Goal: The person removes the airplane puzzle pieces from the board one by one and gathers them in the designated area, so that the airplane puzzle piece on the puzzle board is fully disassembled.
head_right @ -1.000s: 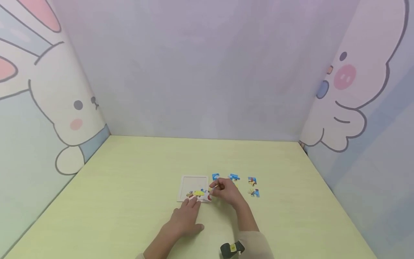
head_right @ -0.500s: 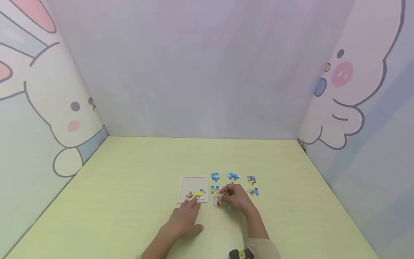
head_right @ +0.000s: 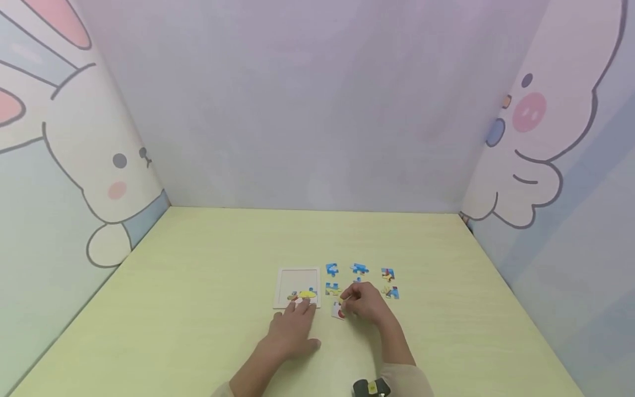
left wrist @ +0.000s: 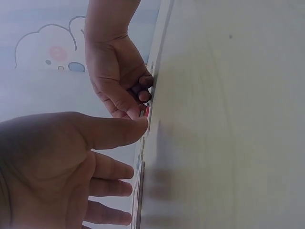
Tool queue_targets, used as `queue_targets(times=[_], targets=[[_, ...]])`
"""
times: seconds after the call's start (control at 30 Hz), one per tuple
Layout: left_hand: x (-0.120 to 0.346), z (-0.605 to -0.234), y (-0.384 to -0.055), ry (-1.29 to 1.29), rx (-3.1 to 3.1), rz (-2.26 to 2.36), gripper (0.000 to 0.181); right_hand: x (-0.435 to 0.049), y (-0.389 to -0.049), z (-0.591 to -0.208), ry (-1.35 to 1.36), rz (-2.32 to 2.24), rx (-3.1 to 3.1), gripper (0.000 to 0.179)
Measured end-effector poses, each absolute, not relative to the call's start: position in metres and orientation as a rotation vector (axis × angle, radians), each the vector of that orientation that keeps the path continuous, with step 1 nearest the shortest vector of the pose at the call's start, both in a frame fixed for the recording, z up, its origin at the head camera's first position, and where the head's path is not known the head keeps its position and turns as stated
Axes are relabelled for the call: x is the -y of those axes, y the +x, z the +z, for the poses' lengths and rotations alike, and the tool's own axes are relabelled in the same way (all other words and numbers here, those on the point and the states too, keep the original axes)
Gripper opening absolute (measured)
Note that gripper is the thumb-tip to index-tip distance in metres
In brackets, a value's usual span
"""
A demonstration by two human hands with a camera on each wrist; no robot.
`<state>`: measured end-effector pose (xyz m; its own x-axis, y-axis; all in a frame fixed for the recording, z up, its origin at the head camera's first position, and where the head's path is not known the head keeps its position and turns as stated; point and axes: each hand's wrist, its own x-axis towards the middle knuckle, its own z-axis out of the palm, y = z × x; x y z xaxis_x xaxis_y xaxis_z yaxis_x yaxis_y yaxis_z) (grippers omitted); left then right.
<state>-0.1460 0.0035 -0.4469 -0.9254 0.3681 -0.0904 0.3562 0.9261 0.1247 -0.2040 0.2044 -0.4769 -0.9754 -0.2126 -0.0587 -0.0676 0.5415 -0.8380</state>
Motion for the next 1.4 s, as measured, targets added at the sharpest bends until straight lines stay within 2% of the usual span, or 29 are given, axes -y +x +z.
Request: queue_targets(times=[0.43,0.93,1.17,1.4], targets=[[-0.014,-0.449,-0.144,0.432,-2.989,0.092,0.073,-0.193,-0.210,-0.482,-0.350,-1.344,-2.663,0.007],[-0.016,-0.451,-0.144,0.428,-3.003,0.135,0.074,-0.192,-0.207,-0.471,-0.298,-1.295,-2.693,0.006],[-0.019,-0.455,-0.145,0.461,-2.995,0.188,0.073,-0.188,-0.218,-0.463,-0.309,-1.272,-2.731,0.004],[-0.020,-0.458,-0.147,0.465,-2.996,0.190,0.074,-0.175,-0.235,-0.455,-0.508,-1.254,-2.723,0.007]])
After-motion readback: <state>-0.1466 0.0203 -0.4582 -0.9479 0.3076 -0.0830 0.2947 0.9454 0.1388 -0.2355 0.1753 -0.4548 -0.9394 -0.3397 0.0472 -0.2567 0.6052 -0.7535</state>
